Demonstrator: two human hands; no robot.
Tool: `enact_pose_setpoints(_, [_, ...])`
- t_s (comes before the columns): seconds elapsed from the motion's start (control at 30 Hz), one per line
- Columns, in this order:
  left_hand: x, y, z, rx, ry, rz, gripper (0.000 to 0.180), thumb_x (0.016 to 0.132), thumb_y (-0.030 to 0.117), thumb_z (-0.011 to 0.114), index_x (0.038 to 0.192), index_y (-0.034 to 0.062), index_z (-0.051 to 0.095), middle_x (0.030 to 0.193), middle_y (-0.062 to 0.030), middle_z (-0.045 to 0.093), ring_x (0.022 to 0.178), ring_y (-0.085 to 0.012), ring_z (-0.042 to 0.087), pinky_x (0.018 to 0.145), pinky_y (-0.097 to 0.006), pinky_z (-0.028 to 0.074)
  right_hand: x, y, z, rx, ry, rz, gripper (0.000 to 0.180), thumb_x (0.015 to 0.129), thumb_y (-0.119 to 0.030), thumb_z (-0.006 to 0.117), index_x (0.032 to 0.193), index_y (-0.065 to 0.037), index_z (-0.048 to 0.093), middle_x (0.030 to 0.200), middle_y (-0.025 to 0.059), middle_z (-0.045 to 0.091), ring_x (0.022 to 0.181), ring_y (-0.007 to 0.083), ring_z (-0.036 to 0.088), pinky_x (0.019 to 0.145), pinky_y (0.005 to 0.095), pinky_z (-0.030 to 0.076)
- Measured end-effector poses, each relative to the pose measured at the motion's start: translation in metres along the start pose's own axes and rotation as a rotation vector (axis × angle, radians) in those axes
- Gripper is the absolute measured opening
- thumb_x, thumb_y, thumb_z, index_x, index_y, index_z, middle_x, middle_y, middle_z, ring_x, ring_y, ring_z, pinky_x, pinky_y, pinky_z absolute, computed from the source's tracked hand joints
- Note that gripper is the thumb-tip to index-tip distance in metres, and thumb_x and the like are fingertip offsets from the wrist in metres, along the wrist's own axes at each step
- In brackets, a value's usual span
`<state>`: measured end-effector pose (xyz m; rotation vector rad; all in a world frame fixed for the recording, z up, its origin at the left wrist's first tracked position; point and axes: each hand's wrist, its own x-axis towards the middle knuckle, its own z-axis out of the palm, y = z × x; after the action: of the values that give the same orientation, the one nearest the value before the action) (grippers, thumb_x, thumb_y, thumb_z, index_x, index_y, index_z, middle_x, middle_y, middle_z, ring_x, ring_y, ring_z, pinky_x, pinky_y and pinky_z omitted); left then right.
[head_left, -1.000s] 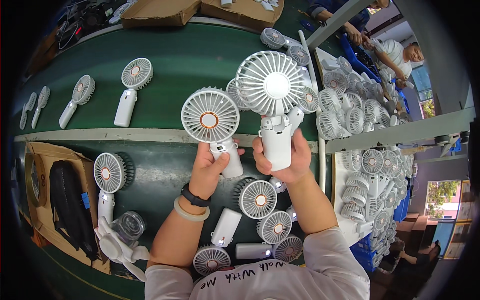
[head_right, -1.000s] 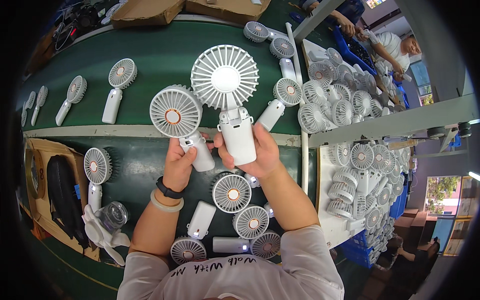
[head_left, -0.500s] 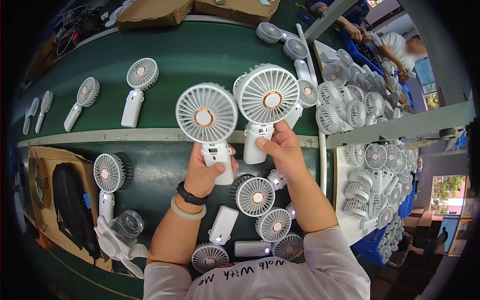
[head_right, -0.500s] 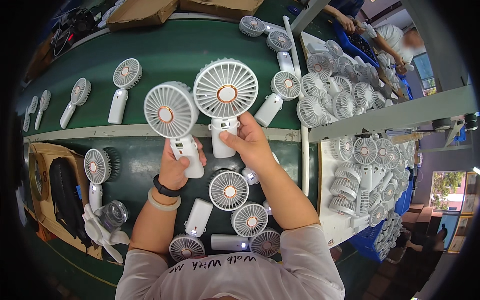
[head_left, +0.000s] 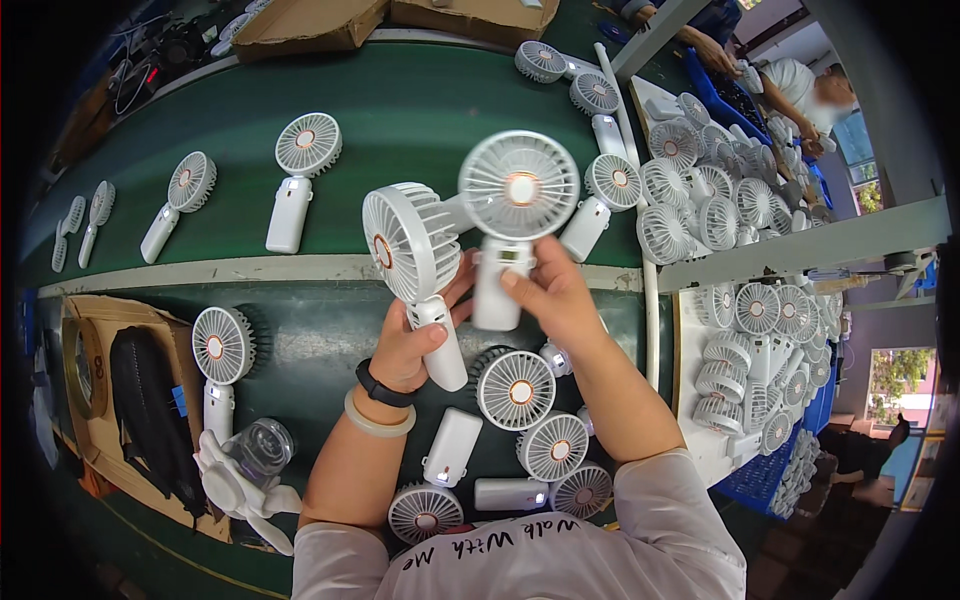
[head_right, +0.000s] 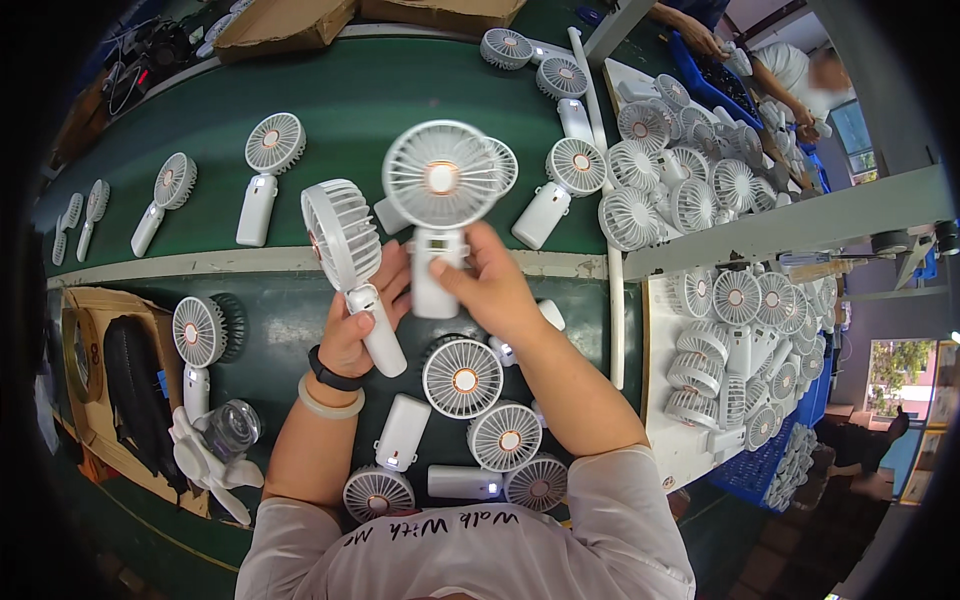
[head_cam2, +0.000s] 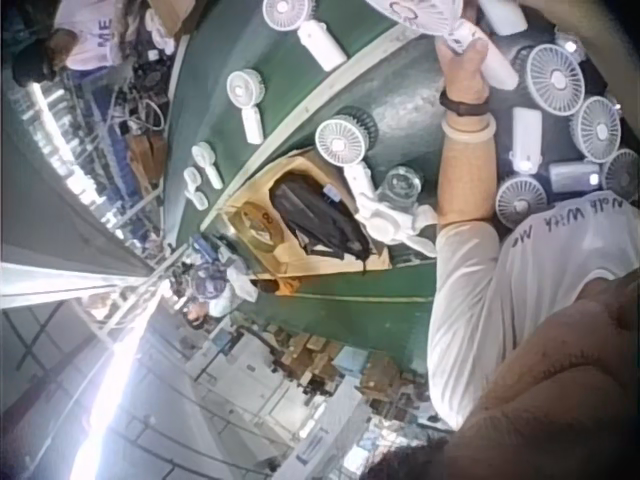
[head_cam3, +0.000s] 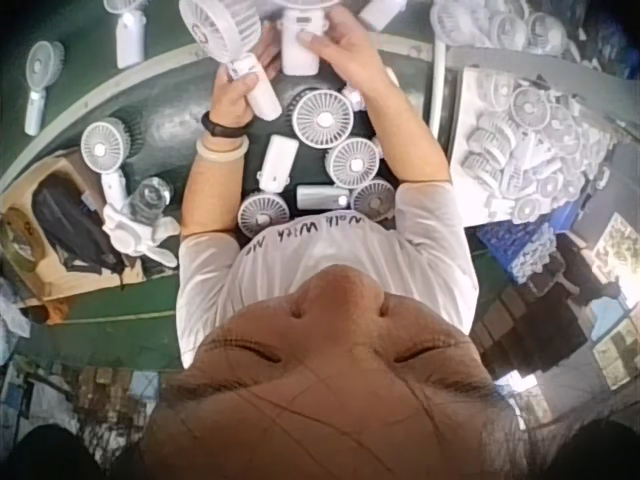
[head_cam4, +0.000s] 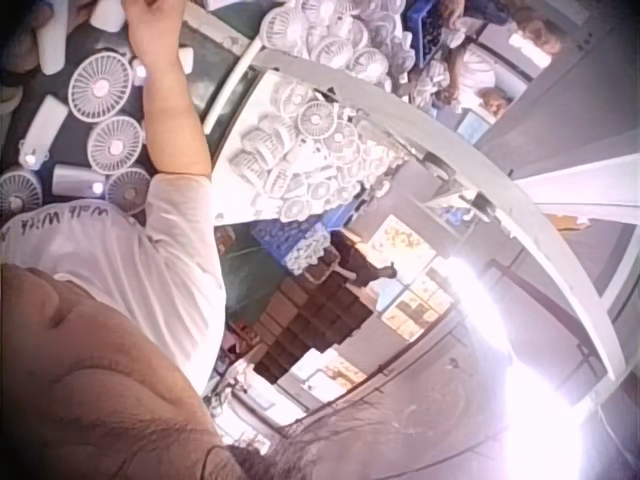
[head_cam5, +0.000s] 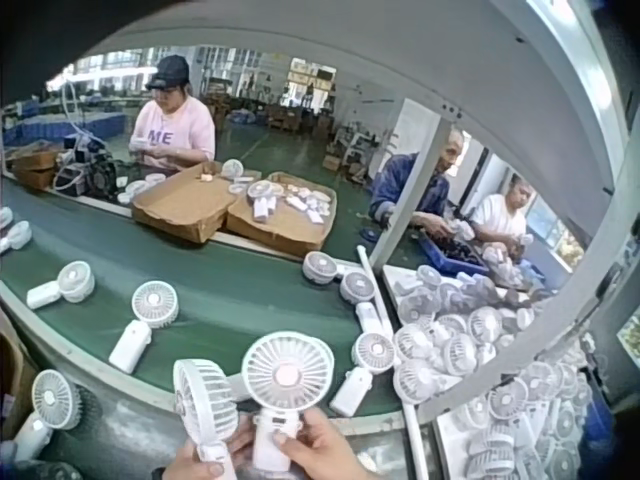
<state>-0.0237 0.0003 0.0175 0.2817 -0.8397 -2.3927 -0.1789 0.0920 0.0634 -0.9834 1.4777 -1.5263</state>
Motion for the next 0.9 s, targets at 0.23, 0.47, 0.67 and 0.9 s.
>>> enact_pose_setpoints(0.23, [-0.003,0.016,-0.001,0.067,-0.080,-0.068,0.086,0.069,0.041,0.074,0.133,-0.0006,0.034,0.122,-0.0157,0.050,0.103,-0.0246,0.057,0.081,-0.036,0.053,0.029,0.008,-0.004,-0.475,0.008,0.059,0.043,0.085,-0.025,0.060,0.122,-0.005,0.052,0.120,0.0191,0.042,0.092,0.0310,0.056,0.078,0.0343,0.048])
enact_pose_setpoints(0.47, [-0.004,0.003,-0.009,0.099,-0.096,-0.062,0.094,0.066,0.061,0.070,0.131,0.0009,0.038,0.119,-0.0115,0.054,0.104,-0.0218,0.056,0.084,-0.035,0.049,0.091,0.036,-0.014,-1.394,0.264,-0.235,0.042,0.081,-0.028,0.063,0.116,-0.006,0.052,0.115,0.0247,0.045,0.099,0.0376,0.053,0.080,0.0436,0.048])
enact_pose_setpoints(0.67, [-0.002,0.005,-0.011,0.000,-0.182,-0.045,0.091,0.069,0.060,0.069,0.130,-0.0008,0.039,0.115,-0.0147,0.054,0.098,-0.0233,0.058,0.082,-0.036,0.050,0.081,0.023,-0.063,0.290,0.025,0.338,0.057,0.086,-0.034,0.058,0.131,-0.006,0.037,0.109,0.0166,0.051,0.086,0.0282,0.057,0.070,0.0368,0.052])
enact_pose_setpoints(0.9, [-0.002,0.012,-0.004,-0.176,-0.186,-0.086,0.091,0.065,0.068,0.064,0.122,0.0003,0.042,0.103,-0.0135,0.053,0.091,-0.0240,0.056,0.073,-0.037,0.053,-0.013,-0.031,-0.014,1.120,-0.300,0.189,0.064,0.091,-0.045,0.042,0.138,-0.005,0.027,0.095,0.0160,0.048,0.064,0.0226,0.049,0.049,0.0323,0.041])
